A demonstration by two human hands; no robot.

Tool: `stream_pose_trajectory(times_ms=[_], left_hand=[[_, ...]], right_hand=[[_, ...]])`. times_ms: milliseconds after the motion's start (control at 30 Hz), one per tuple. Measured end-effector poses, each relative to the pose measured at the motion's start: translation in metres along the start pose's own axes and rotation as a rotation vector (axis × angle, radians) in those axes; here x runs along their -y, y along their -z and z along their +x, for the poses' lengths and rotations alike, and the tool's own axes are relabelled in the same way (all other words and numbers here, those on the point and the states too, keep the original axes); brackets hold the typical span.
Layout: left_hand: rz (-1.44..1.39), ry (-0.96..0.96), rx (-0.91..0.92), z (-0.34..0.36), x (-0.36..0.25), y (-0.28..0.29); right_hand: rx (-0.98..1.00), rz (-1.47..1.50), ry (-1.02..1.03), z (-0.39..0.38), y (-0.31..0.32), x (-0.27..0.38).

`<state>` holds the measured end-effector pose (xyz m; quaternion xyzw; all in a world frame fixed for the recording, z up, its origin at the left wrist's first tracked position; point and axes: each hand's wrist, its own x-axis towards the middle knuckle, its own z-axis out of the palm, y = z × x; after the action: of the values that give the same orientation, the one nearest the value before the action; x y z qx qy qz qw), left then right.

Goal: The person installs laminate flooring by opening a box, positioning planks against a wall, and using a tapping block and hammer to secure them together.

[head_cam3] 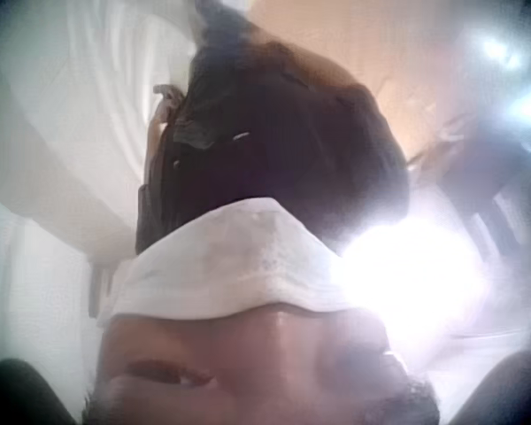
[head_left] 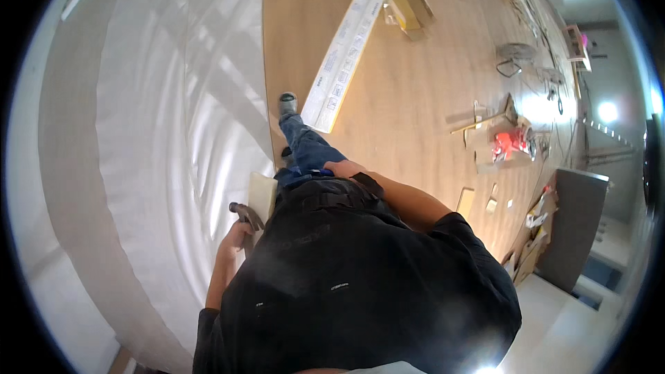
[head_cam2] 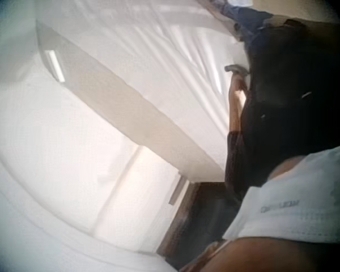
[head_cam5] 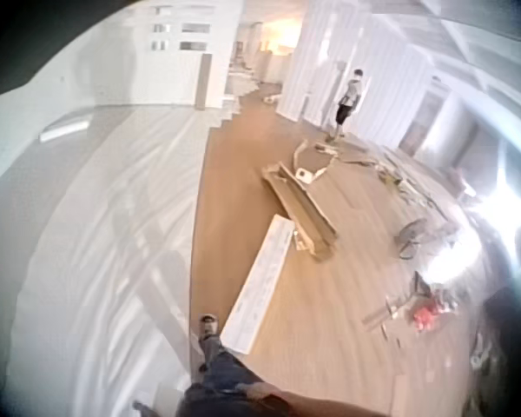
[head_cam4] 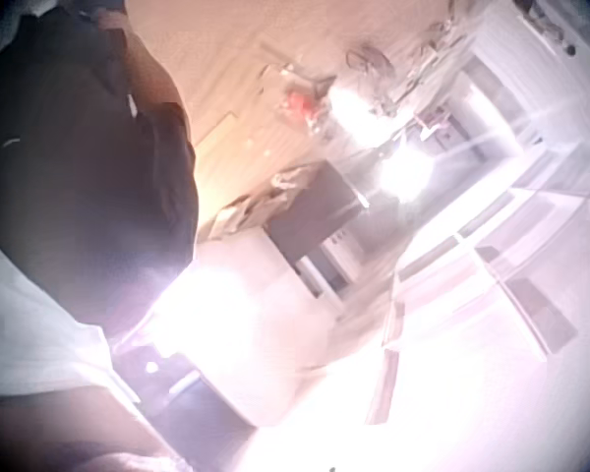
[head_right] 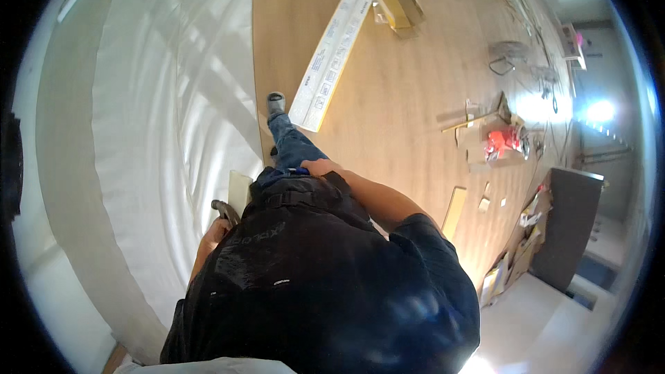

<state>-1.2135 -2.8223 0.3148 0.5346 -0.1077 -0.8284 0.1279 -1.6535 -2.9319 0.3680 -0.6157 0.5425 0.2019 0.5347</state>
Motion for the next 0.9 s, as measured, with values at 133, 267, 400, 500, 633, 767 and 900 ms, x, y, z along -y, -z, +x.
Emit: stream_pose_trajectory(times_ms=[133, 267, 400, 500, 633, 767, 900], left_hand=[[-0.092, 0.022, 0.047, 0.005, -0.029, -0.010], [-0.035, 0.134, 0.075, -0.012, -0.051, -0.023], [-0.084, -0.076, 0.013, 0.005, -0.039, 0.014], [-0.092, -0.082, -0.068, -0.024, -0.105, -0.033], [-0.098, -0.243, -0.199, 0.013, -0.146, -0.063], [-0.169, -0.231, -0.162, 0.075, -0.186, -0.114], [-0.212, -0.147, -0.132, 0.135, -0.228, -0.170]], right_hand=[[0.022, -0.026, 0.009, 0.011, 0.030, -0.004], [-0.075, -0.002, 0.027, 0.002, 0.054, 0.006], [-0.114, -0.109, 0.125, 0.038, 0.106, 0.047], [-0.128, -0.153, 0.182, 0.052, 0.148, 0.064], [-0.086, -0.223, 0.265, 0.102, 0.191, 0.007], [0.078, -0.033, 0.527, 0.132, 0.235, -0.094], [0.093, 0.083, 0.302, 0.111, 0.314, -0.114]])
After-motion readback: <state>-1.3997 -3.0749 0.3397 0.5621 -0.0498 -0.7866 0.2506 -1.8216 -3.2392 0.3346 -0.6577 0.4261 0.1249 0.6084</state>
